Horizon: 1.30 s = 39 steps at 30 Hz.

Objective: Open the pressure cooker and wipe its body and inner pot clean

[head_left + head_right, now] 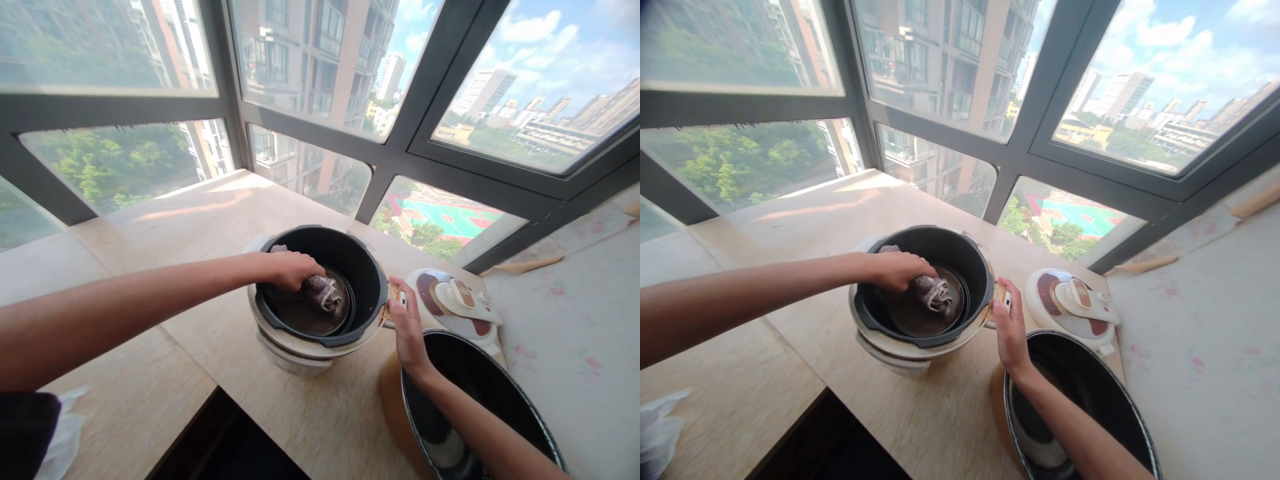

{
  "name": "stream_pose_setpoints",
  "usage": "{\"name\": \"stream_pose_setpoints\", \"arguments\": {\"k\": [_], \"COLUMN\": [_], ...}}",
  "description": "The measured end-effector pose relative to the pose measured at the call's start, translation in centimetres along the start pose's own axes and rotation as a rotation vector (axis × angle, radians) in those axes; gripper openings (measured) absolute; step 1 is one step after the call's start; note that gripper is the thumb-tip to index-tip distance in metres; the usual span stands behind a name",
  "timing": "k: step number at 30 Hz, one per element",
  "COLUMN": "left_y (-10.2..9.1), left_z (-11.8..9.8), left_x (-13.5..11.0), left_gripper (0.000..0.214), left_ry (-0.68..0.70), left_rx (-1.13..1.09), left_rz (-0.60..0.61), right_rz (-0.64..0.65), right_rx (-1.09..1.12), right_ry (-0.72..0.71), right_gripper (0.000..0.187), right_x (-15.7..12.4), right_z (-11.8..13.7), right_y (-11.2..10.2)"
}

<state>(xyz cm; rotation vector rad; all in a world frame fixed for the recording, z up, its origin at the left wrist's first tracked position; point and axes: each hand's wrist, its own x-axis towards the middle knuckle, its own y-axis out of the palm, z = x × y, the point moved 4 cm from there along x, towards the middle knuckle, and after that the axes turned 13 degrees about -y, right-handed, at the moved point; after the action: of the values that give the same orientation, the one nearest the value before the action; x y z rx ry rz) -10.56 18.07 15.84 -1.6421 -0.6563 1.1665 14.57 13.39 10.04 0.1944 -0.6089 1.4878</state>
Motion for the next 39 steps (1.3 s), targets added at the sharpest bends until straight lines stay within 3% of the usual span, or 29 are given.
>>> {"name": "stream_pose_setpoints", "arguments": {"k": [5, 9, 18, 26, 33, 36, 39], "left_y": [-0.3, -0.7, -0.7, -0.6, -0.4, -0.4, -0.6], "left_z": [0.6, 0.0, -2.9, -5.2, -6.1, -6.1, -5.8], "left_x": [2.8, 5.0, 5.6, 5.0, 2.9, 2.2, 2.0], "left_gripper": [0.047, 0.040, 0.036, 0.059, 0.051, 0.048, 0.046], "left_ry": [-0.130, -0.173, -0.013, 0.320, 0.613, 0.655, 0.604], "left_rx": [0.053, 0.098, 0.080, -0.066, -0.281, -0.320, -0.256], "left_rz": [-0.153, -0.205, -0.242, -0.019, 0.312, 0.470, 0.501], "right_rz": [0.013, 0.015, -0.012, -0.037, -0.044, -0.043, -0.046], "right_rx": [0.054, 0.069, -0.006, -0.034, -0.054, -0.069, -0.104], "right_ry": [0.057, 0.067, 0.028, 0.035, 0.014, 0.006, -0.006], "right_gripper": [0.047, 0.047, 0.047, 0.043, 0.042, 0.044, 0.046], "right_x": [-0.2, -0.2, -0.1, -0.2, -0.4, -0.5, -0.5], "right_z": [-0.5, -0.6, 0.2, 0.4, 0.1, -0.3, -0.5], "right_y": [0.0, 0.1, 0.1, 0.1, 0.0, -0.2, -0.3]}}
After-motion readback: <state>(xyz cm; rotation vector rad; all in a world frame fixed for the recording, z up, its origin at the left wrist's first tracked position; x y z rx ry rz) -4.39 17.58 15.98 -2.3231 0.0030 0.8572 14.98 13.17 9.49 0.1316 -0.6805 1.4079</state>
